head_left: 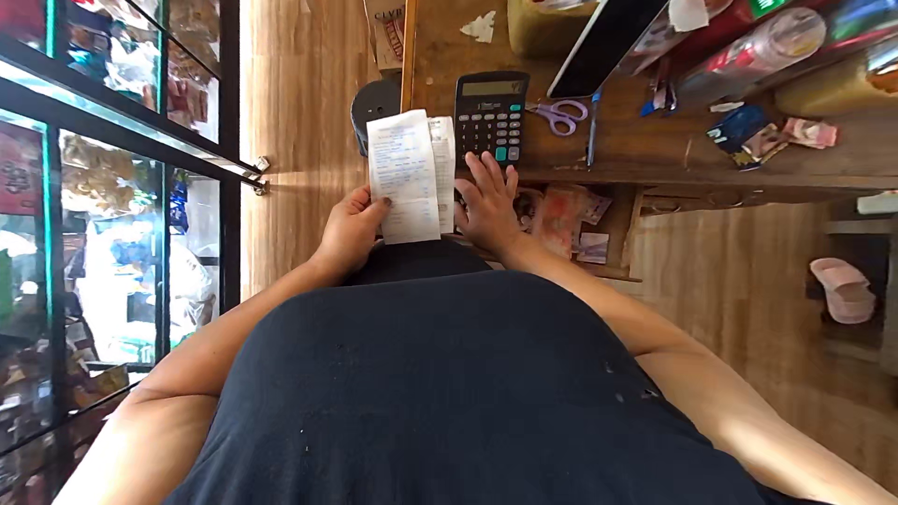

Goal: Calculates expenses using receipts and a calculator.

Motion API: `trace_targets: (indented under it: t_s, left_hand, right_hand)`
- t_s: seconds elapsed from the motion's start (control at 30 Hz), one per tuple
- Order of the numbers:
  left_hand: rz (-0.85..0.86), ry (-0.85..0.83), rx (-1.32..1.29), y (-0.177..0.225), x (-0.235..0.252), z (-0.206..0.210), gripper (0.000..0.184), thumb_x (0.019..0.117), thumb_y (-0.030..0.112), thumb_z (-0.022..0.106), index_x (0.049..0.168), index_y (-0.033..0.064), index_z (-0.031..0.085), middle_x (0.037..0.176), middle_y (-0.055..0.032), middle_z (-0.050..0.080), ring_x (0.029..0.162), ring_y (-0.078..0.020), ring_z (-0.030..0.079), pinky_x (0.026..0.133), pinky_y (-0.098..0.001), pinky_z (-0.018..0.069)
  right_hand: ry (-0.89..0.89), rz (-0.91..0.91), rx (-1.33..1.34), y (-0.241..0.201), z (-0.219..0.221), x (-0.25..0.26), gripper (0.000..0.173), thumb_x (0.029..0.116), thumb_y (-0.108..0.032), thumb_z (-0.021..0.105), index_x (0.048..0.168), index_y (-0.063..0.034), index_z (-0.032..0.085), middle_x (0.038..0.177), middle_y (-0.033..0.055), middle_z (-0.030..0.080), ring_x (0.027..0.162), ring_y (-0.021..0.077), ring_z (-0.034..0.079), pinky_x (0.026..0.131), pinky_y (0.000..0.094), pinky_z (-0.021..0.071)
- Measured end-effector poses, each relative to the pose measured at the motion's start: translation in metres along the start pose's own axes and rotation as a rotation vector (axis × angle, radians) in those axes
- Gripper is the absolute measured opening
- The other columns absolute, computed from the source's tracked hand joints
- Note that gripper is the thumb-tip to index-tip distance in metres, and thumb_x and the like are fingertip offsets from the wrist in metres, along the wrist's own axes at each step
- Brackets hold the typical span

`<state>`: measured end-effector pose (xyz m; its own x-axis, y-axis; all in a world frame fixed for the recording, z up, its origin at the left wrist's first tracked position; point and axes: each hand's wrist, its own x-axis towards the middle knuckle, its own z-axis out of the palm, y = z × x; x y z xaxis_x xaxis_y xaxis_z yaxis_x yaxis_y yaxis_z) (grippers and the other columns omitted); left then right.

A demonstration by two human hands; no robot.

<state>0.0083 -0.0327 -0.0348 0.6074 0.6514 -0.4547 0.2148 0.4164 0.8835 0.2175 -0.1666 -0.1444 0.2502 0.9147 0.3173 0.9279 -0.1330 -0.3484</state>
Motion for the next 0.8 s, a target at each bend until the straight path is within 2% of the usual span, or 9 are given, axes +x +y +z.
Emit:
trace_targets:
  t_s: [0.1, 0.2, 0.27, 0.4, 0.6, 0.8]
  left_hand:
    - [-0.025, 0.023, -0.02, -0.001, 0.002, -0.001, 0.026, 0.1068, 0.008, 0.048, 0.131, 0.0035, 0.055, 0.106, -0.0067, 0.073, 0.092, -0.0162, 0.074, 0.081, -0.0365, 0.0634]
    - [-0.032, 0.005, -0.041, 0.0, 0.006, 0.006, 0.025, 0.1067, 0.007, 0.047, 0.129, 0.0034, 0.056, 0.105, -0.007, 0.073, 0.091, -0.0168, 0.074, 0.081, -0.0366, 0.0634]
    - [-0.03, -0.023, -0.023, 0.002, 0.008, 0.012, 0.023, 0.1067, 0.007, 0.047, 0.127, 0.0035, 0.057, 0.104, -0.0063, 0.073, 0.09, -0.0159, 0.074, 0.081, -0.0359, 0.0635]
    - [-0.038, -0.061, 0.005, 0.004, 0.013, 0.016, 0.025, 0.1074, 0.007, 0.046, 0.13, 0.0033, 0.056, 0.106, -0.0071, 0.073, 0.092, -0.0163, 0.074, 0.082, -0.0364, 0.0633]
    - [-0.032, -0.027, 0.009, 0.002, 0.012, 0.013, 0.021, 0.1067, 0.006, 0.047, 0.125, 0.0038, 0.058, 0.101, -0.0063, 0.073, 0.088, -0.0156, 0.074, 0.079, -0.0359, 0.0636]
    - [-0.02, 0.004, 0.002, 0.0, 0.007, 0.005, 0.02, 0.1069, 0.006, 0.046, 0.124, 0.0039, 0.057, 0.101, -0.0067, 0.073, 0.088, -0.0157, 0.074, 0.08, -0.0359, 0.0634]
  right_hand:
    - [0.05, 0.03, 0.002, 0.004, 0.002, -0.038, 0.032, 0.1034, -0.03, 0.052, 0.123, -0.01, 0.068, 0.149, 0.0224, 0.054, 0.142, 0.0477, 0.044, 0.111, 0.0735, 0.028]
    - [0.053, 0.126, -0.044, 0.022, -0.007, -0.043, 0.033, 0.1027, -0.029, 0.054, 0.124, -0.0075, 0.068, 0.149, 0.0252, 0.053, 0.141, 0.0507, 0.044, 0.109, 0.0753, 0.0288]
    - [0.044, 0.216, -0.063, 0.033, -0.016, -0.033, 0.036, 0.1033, -0.032, 0.054, 0.126, -0.0071, 0.066, 0.152, 0.0267, 0.049, 0.143, 0.0526, 0.04, 0.11, 0.0766, 0.0271]
    - [-0.136, 0.415, -0.054, 0.041, -0.033, -0.005, 0.051, 0.1028, -0.041, 0.055, 0.141, -0.0071, 0.058, 0.164, 0.0256, 0.031, 0.152, 0.0509, 0.022, 0.115, 0.0768, 0.0153]
    - [-0.216, 0.438, -0.033, 0.031, -0.028, 0.015, 0.058, 0.1012, -0.047, 0.058, 0.144, -0.0093, 0.056, 0.166, 0.024, 0.027, 0.154, 0.0493, 0.019, 0.115, 0.0774, 0.0132]
    - [-0.224, 0.411, -0.04, 0.03, -0.014, 0.015, 0.058, 0.1005, -0.047, 0.059, 0.144, -0.0095, 0.056, 0.167, 0.0234, 0.025, 0.154, 0.0488, 0.02, 0.114, 0.0777, 0.0143]
